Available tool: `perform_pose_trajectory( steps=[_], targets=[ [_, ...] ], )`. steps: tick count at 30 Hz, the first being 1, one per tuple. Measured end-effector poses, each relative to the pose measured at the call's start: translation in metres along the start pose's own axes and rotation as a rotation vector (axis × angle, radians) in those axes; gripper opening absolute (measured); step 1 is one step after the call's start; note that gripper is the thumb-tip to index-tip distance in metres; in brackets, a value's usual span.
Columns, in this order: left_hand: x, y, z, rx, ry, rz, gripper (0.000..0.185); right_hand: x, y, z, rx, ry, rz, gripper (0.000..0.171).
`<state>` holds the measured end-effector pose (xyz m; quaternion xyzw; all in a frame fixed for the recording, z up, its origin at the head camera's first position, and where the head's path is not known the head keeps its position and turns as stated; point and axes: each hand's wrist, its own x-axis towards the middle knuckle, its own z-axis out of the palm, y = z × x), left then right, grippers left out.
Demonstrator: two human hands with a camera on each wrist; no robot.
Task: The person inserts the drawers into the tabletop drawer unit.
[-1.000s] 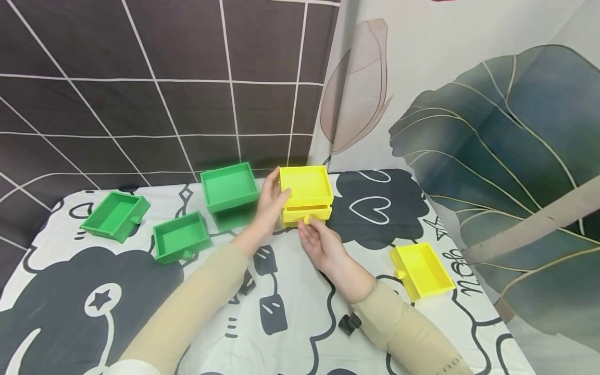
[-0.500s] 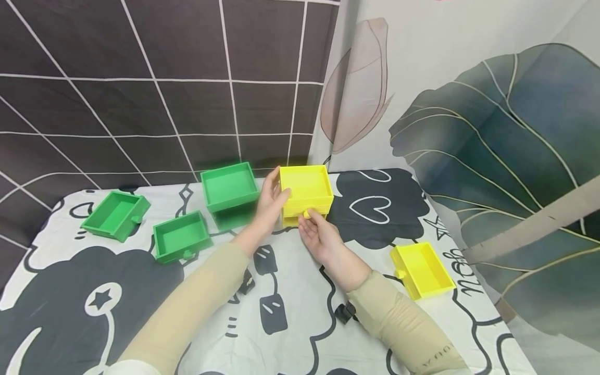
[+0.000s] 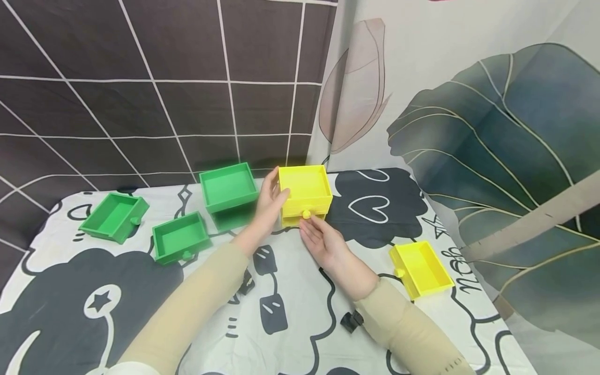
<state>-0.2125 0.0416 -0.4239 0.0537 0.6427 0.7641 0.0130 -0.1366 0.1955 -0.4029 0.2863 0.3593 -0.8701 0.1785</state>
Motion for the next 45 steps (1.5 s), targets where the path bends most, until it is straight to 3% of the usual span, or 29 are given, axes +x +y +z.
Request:
perform_pose_trajectory(
  steps=[19,33,45],
  targets=[
    [0.0,0.0,0.001,-0.007,0.016,-0.026,0.071,-0.05,-0.011,-0.055,0.159,0.019,0.05,0.028],
    [-0.002,0.004,0.001,0.022,0.018,-0.048,0.07,-0.068,-0.012,-0.1,0.304,0.132,0.035,0.026],
    [-0.001,0.003,0.0,0.002,0.018,-0.05,0.07,-0.078,-0.012,-0.13,0.433,0.161,0.039,0.024]
  ],
)
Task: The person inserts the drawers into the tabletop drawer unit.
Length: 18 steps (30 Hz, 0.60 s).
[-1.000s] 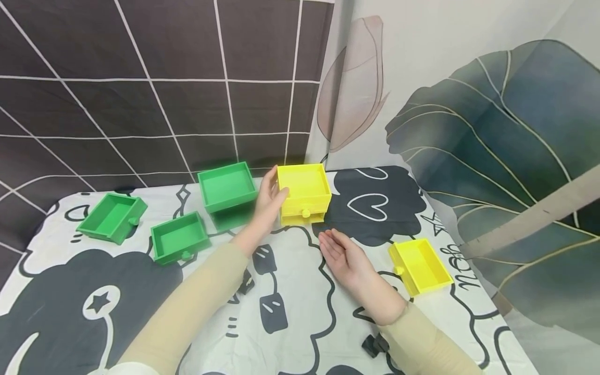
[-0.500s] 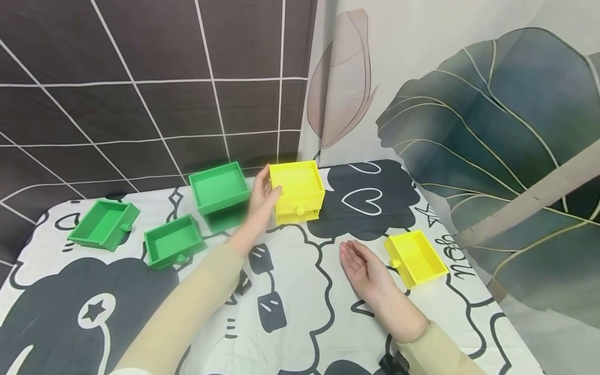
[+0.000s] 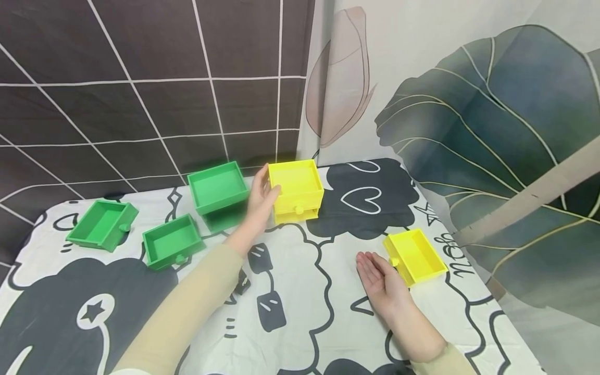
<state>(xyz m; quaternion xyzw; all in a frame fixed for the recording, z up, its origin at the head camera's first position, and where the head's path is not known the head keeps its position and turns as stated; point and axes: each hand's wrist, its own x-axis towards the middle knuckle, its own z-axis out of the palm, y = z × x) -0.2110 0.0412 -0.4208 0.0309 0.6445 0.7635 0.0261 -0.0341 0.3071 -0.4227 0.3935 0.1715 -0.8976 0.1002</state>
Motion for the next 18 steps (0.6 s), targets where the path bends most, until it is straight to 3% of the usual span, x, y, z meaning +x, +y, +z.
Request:
perform_pose_trajectory(
  steps=[10,18],
  targets=[
    [0.0,0.001,-0.001,0.002,-0.001,0.002,0.07,-0.006,-0.01,-0.009,0.057,0.049,-0.018,0.017],
    [0.0,0.0,-0.001,0.0,-0.005,-0.006,0.07,-0.005,-0.014,-0.01,0.08,0.078,-0.014,0.05]
  ],
)
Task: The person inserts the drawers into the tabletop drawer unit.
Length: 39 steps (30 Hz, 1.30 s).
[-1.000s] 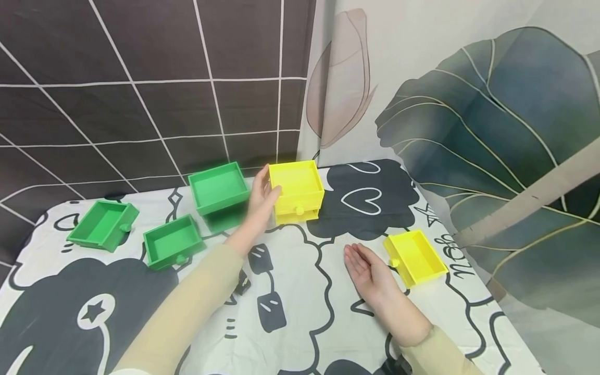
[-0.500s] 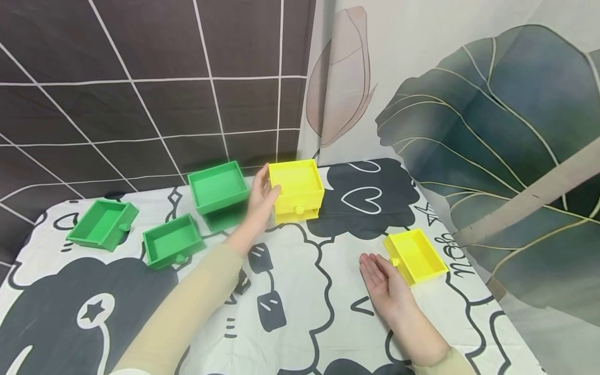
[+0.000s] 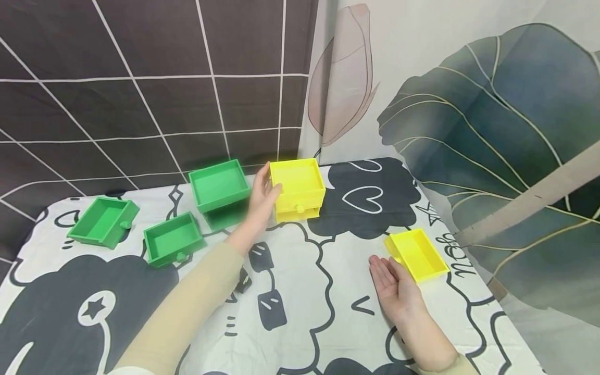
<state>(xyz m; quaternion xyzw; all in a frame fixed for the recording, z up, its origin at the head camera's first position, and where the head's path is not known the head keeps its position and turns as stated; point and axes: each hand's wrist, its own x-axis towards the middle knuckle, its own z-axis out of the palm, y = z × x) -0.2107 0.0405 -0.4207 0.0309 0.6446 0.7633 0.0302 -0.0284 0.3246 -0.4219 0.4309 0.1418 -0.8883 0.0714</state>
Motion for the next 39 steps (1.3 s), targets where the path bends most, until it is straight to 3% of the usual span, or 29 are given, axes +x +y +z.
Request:
perform_pose_trajectory(
  steps=[11,17,24,32,39],
  targets=[
    [0.0,-0.0015,-0.0007,-0.01,-0.015,0.011,0.07,-0.0027,0.0031,-0.0032,0.073,0.012,-0.058,0.054],
    [0.0006,-0.0025,-0.0014,-0.005,-0.014,0.006,0.07,-0.0049,0.0039,-0.0048,0.078,0.033,-0.106,0.047],
    [0.0001,-0.0013,-0.001,-0.012,-0.016,0.0,0.07,-0.0056,0.0011,-0.0062,0.142,0.059,-0.092,0.033],
    [0.001,-0.0033,-0.0003,-0.02,-0.016,0.005,0.07,-0.0064,0.0027,-0.0078,0.115,0.101,-0.131,0.031],
    [0.0018,-0.0029,-0.0008,-0.017,-0.013,0.006,0.07,-0.0081,-0.0008,-0.0064,0.141,0.108,-0.111,0.028]
  ],
)
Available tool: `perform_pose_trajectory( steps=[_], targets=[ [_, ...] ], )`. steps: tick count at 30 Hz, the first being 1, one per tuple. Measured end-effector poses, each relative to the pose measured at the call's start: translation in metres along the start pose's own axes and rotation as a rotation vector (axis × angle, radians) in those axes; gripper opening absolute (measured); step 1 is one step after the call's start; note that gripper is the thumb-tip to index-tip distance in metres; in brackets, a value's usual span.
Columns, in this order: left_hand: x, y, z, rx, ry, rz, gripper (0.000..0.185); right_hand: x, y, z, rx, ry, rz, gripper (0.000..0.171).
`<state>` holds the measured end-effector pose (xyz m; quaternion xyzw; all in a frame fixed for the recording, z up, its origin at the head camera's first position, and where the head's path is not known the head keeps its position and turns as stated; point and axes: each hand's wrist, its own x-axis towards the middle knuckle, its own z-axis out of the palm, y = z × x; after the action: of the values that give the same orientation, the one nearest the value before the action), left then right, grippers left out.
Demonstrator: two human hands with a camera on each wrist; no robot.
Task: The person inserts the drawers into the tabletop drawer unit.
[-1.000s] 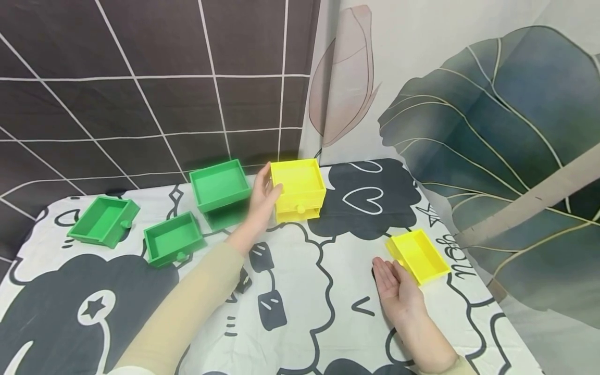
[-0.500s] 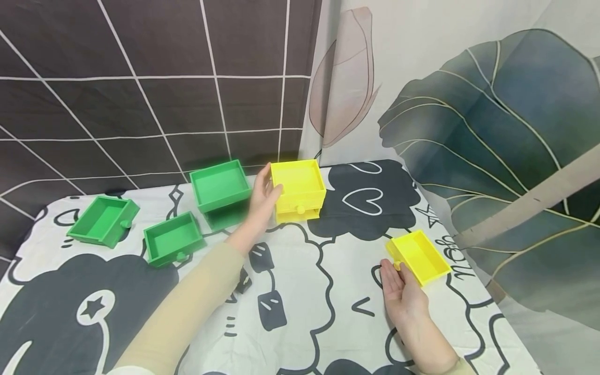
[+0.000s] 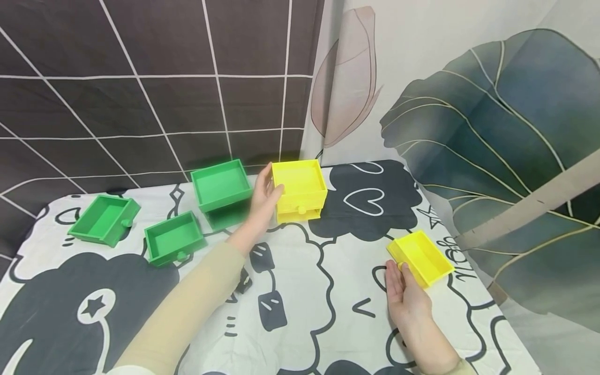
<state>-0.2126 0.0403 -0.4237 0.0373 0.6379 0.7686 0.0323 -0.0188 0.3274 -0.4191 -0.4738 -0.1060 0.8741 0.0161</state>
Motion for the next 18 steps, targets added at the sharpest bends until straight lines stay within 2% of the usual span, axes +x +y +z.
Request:
perform_pose_trajectory(
  steps=[8,18],
  targets=[
    [-0.0004,-0.0003,-0.0011,-0.002,0.002,-0.004,0.07,0.0007,-0.0067,0.0002,0.024,0.01,-0.01,0.024],
    [-0.0001,0.0002,-0.0008,0.003,-0.002,0.002,0.07,0.0016,-0.0064,0.0089,-0.008,-0.002,0.003,0.024]
  ],
)
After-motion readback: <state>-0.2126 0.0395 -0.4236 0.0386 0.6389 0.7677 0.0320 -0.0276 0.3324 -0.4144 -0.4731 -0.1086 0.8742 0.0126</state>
